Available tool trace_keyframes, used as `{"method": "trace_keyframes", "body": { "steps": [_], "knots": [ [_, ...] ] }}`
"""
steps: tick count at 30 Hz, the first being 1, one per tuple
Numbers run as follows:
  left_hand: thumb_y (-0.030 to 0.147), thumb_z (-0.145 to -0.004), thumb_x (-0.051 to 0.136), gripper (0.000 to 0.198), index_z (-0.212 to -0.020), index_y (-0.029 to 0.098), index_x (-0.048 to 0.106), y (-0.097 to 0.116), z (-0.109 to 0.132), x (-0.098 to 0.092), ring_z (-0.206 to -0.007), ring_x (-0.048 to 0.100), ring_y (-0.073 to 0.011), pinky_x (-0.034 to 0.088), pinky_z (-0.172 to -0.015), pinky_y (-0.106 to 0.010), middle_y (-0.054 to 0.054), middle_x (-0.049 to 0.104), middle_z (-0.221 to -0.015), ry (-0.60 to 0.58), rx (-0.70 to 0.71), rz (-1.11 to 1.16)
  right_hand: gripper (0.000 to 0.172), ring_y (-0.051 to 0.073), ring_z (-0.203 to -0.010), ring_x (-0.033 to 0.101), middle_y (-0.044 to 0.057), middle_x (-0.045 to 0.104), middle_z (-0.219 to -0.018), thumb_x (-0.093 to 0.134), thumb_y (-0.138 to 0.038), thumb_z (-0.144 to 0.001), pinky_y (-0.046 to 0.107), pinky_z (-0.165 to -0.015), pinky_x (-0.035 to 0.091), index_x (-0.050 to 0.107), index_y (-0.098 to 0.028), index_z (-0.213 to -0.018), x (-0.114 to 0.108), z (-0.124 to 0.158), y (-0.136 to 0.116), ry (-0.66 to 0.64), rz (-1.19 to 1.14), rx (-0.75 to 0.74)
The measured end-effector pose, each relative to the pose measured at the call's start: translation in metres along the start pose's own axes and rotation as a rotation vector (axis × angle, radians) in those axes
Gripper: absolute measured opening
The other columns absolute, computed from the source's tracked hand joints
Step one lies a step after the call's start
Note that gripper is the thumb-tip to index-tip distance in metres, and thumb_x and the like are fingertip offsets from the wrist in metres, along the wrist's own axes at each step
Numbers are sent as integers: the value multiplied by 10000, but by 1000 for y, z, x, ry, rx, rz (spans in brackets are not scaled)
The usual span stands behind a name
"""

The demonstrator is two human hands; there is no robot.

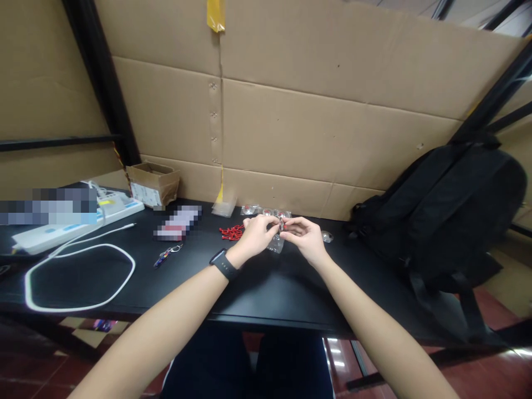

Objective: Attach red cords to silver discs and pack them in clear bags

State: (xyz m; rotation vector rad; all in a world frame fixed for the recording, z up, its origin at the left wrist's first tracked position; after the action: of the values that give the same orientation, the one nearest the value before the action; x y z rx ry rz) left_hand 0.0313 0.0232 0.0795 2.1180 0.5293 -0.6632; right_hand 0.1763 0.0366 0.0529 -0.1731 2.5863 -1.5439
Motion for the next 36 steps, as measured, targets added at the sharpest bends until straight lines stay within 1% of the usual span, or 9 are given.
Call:
{"method": "trace_keyframes", "body": {
  "steps": [3,6,9,12,16,20,25,30,36],
  "knots": [
    [286,-922,540,200,-873,198,713,-10,-4,11,-844,653,-213,426,-791,-315,-22,740,-861,-61,4,160,397,224,-813,730,61,754,-930,910,-339,-615,373,-789,620,737,-204,-946,-4,0,-6,36,101,-58],
    [373,-918,573,261,-869,158,712,-19,-9,22,-847,646,-215,463,-793,-308,-53,734,-875,-84,23,390,313,228,-876,713,72,739,-977,864,-354,-700,365,-803,604,779,-225,-972,-2,-1,-16,0,216,-148],
    [423,-908,598,323,-856,123,705,-22,-11,31,-862,645,-216,482,-815,-312,-87,727,-890,-133,40,615,191,228,-918,700,76,734,-1002,743,-367,-843,366,-800,596,794,-253,-988,0,-1,-24,-49,283,-199],
    [435,-897,622,337,-846,112,702,-25,-11,35,-872,643,-210,480,-856,-322,-96,721,-902,-153,16,736,186,230,-939,696,77,726,-1036,677,-362,-899,376,-806,596,790,-269,-1013,0,-1,-27,-78,329,-232],
    [456,-863,668,346,-874,113,718,-27,-7,38,-851,635,-197,475,-830,-310,-85,719,-894,-208,-41,772,150,232,-945,692,78,714,-1032,683,-345,-895,376,-798,597,786,-267,-970,0,1,-33,-87,371,-281],
    [495,-849,676,390,-923,115,726,-20,-3,39,-838,629,-190,465,-802,-298,-77,718,-896,-266,-50,813,113,229,-981,672,81,683,-1065,689,-324,-890,367,-809,582,765,-250,-929,8,4,-42,-153,396,-311],
    [510,-810,718,398,-829,112,726,-13,-3,33,-847,634,-197,459,-816,-300,-83,722,-869,-264,-62,818,96,234,-1030,652,82,677,-1060,666,-301,-909,366,-824,569,731,-246,-952,10,5,-51,-158,366,-317],
    [520,-810,720,414,-879,112,738,-4,0,31,-835,644,-193,461,-804,-294,-86,737,-890,-316,-49,837,95,224,-988,653,79,670,-1063,647,-304,-923,349,-777,559,720,-245,-937,9,5,-49,-209,357,-301],
    [504,-829,710,410,-959,117,754,-6,3,34,-855,643,-193,461,-810,-290,-81,741,-902,-339,-46,856,123,212,-953,628,81,648,-1034,615,-324,-945,334,-764,527,677,-222,-916,10,6,-54,-235,430,-317]
  ]
}}
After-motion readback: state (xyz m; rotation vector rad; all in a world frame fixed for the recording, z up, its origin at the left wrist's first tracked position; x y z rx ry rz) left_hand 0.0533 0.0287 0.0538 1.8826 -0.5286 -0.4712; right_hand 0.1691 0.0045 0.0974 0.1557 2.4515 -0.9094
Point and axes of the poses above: each hand's wrist, its own z-axis away from the middle knuckle, its own x-axis out of the palm, y = z × x, the point moved 9 cm from there along -z, towards the middle knuckle
